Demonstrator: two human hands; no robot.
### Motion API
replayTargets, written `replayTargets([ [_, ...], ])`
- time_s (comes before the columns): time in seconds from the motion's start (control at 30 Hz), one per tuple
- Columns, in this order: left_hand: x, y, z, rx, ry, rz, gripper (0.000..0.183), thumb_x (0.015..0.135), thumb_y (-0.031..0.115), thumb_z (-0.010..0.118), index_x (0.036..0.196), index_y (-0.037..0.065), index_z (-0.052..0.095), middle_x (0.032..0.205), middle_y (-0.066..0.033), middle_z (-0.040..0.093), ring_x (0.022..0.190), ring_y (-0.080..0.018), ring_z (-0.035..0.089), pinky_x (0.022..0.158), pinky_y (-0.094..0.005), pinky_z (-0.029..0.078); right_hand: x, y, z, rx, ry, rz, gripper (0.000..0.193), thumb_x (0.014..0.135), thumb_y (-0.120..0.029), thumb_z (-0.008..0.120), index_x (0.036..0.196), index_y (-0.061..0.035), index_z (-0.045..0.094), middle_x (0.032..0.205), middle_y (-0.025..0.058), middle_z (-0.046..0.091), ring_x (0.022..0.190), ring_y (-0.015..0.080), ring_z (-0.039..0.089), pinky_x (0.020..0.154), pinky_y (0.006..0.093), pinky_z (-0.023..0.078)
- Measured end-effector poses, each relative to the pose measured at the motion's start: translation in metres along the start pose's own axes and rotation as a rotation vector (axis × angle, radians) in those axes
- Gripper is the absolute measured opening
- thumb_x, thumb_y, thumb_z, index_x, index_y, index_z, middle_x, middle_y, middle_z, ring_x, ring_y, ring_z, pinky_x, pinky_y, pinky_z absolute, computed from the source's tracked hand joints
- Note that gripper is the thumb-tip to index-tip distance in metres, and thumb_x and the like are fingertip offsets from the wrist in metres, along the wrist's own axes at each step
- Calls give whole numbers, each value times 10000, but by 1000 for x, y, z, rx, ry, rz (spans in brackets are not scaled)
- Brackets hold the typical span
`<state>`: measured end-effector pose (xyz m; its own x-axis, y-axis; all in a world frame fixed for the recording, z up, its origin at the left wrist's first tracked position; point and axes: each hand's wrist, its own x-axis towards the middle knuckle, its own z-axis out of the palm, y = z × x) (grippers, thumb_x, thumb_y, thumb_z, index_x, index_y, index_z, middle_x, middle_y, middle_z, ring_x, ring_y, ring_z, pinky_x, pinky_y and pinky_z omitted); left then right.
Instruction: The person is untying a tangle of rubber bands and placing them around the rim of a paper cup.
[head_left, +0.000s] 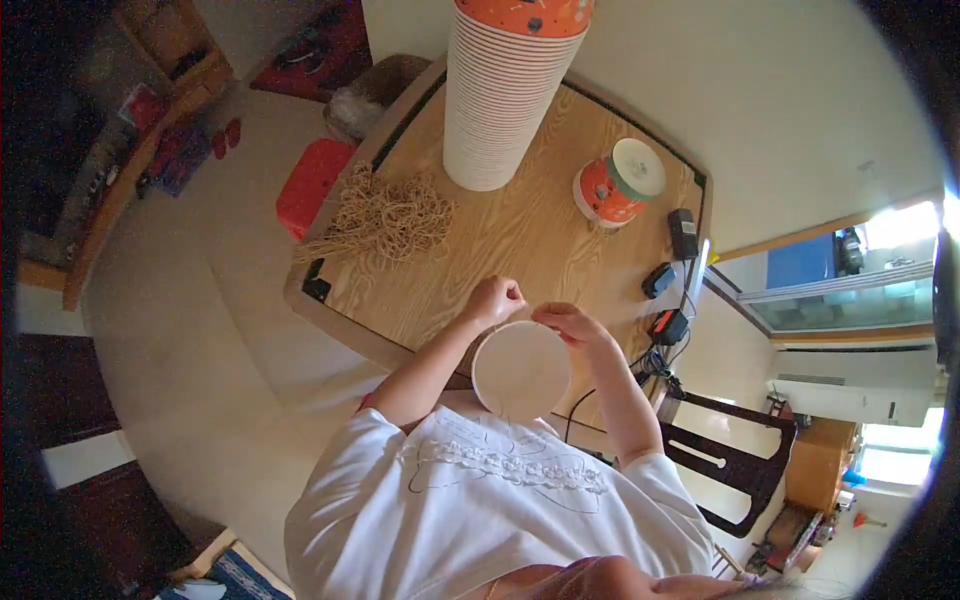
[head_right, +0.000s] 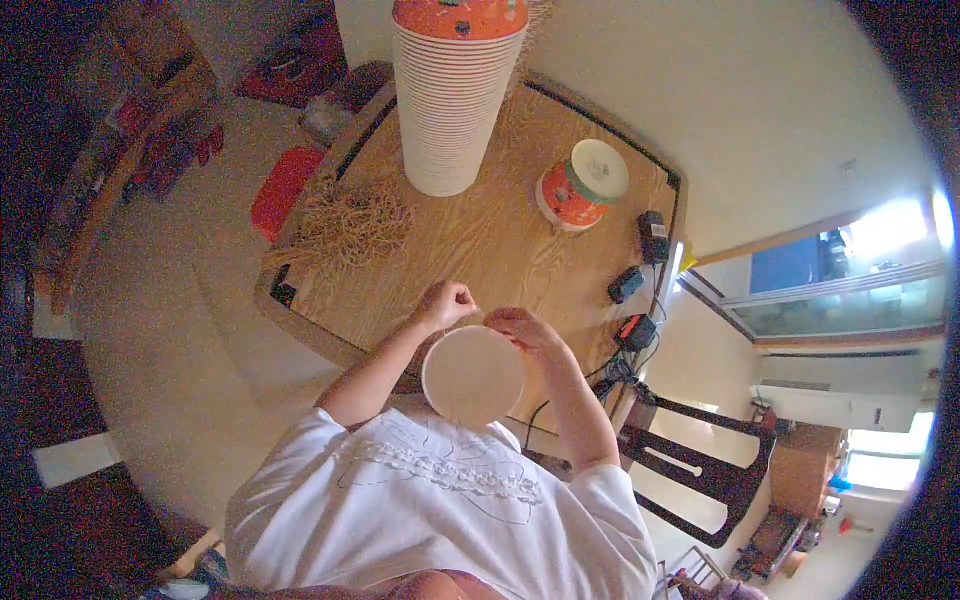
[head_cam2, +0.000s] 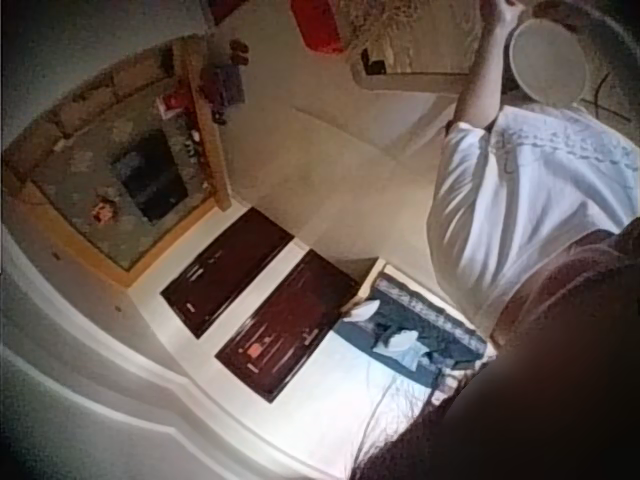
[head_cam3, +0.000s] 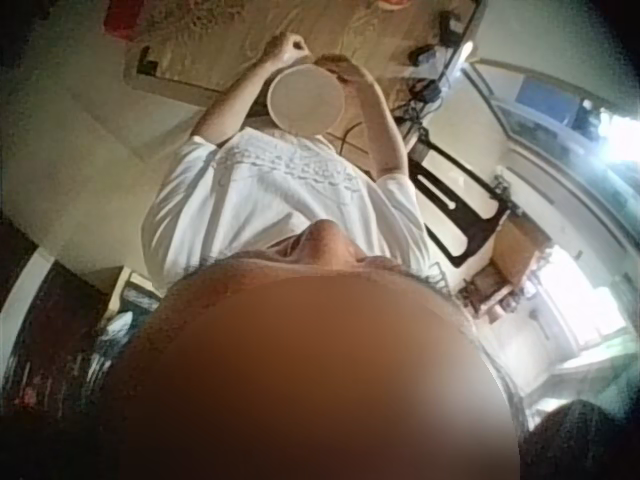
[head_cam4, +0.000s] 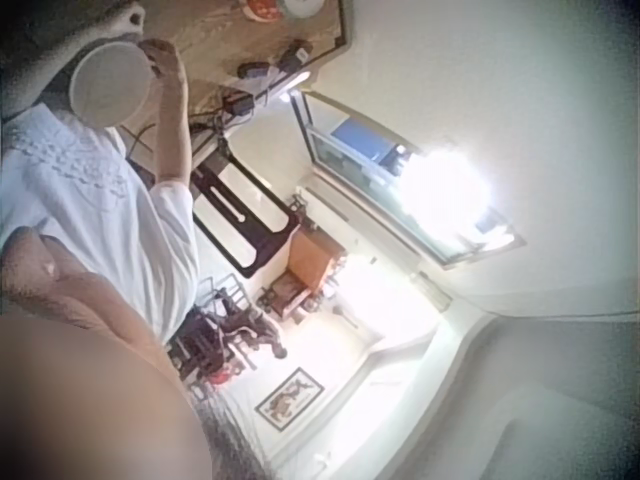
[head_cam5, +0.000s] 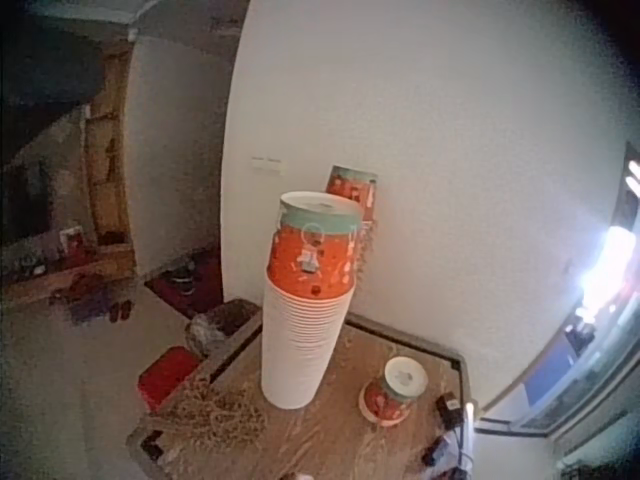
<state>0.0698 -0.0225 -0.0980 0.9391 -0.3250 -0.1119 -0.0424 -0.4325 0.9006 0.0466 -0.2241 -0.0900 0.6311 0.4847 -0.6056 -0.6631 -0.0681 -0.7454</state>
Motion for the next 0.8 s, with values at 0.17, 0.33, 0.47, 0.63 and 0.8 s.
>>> replayTargets([
  [0.17,-10,30,-20,-125,-4,-135,258,702,138,651,925,55,553,671,-85,621,585,-167,593,557,-299,457,-33,-27,32,-262,459,-409,144,782,-193,580,826,-56,573,739,-10,568,652,99,508,605,223,418],
  [0.33,-21,77,-25,-881,-111,-177,285,807,10,508,1084,54,463,808,-86,630,696,-101,585,626,-235,475,-50,-18,81,294,140,-388,206,814,-59,523,1012,-16,487,1038,108,534,928,198,530,847,329,428],
  [0.47,-29,84,-25,-886,-257,-70,339,819,0,479,1150,54,425,886,-95,617,757,-101,577,665,-229,480,-72,-29,91,313,109,-293,211,829,-142,546,1006,-39,494,885,27,536,785,135,538,736,291,464],
  [0.63,-44,51,-31,351,327,497,322,754,138,582,1046,33,498,808,-123,614,730,-269,602,637,-358,477,-112,-47,53,273,375,-164,123,861,-167,500,880,-52,538,566,-70,369,475,18,345,427,165,316],
  [0.8,-55,15,-23,467,-82,-61,299,721,221,598,964,52,562,773,-155,602,709,-313,588,628,-412,462,-89,4,1,204,416,-62,157,856,-185,506,904,-49,568,552,-65,395,436,20,343,382,167,302],
])
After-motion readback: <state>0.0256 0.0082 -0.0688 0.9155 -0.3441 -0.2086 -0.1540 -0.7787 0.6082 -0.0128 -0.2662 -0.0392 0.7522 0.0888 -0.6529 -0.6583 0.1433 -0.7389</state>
